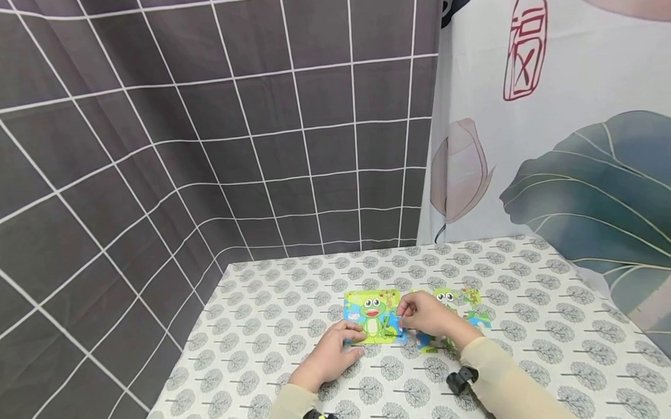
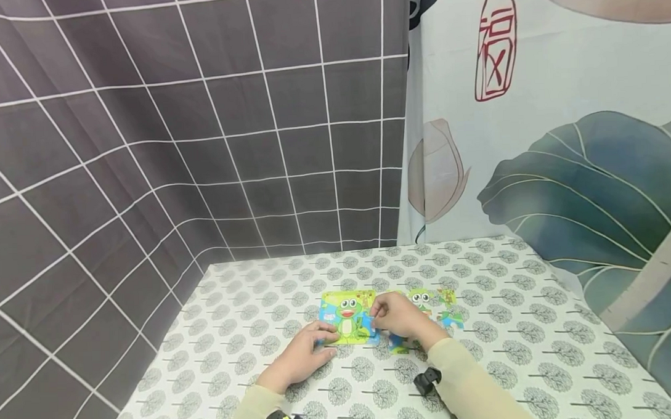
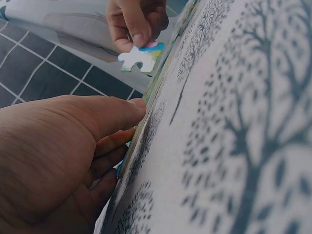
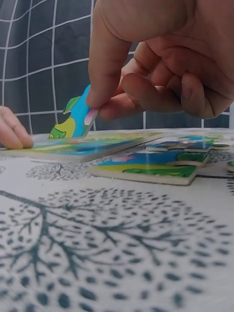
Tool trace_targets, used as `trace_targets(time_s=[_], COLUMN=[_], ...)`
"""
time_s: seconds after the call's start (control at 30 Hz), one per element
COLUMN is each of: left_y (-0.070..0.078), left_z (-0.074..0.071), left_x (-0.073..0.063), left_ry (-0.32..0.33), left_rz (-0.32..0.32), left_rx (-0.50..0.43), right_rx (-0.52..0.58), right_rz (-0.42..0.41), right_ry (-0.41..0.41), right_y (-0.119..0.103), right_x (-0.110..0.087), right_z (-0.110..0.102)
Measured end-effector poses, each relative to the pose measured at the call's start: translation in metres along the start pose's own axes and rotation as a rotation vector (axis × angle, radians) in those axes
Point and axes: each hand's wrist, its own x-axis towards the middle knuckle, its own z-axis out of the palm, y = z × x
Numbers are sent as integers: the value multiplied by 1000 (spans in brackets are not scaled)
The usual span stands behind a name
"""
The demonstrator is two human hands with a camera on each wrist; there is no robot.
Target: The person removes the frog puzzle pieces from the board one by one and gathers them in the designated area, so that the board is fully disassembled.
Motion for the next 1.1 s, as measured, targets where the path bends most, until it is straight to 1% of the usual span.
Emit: trace_targets(time_s=[0.17, 0.33, 0.47, 0.63, 0.8, 1.1], left_y=[-2, -2, -2, 1, 1, -2], left_z=[0, 1, 1, 1, 0, 1], left_x=[0, 1, 1, -1, -1, 0], left_ry=[3, 1, 5, 14, 16, 15], left_rz=[9, 7, 9, 20, 28, 21], left_rx=[0, 3, 7, 16, 26, 25], right_rx=[24, 11, 7, 42, 68, 25], right_rz=[-28, -39, -29, -7, -3, -41], right_ry=[-21, -9, 5, 12, -5, 13], right_y=[1, 3, 7, 12, 18, 27], right_x=[-6, -10, -13, -18, -23, -33], right_z=[-7, -12, -15, -19, -24, -37])
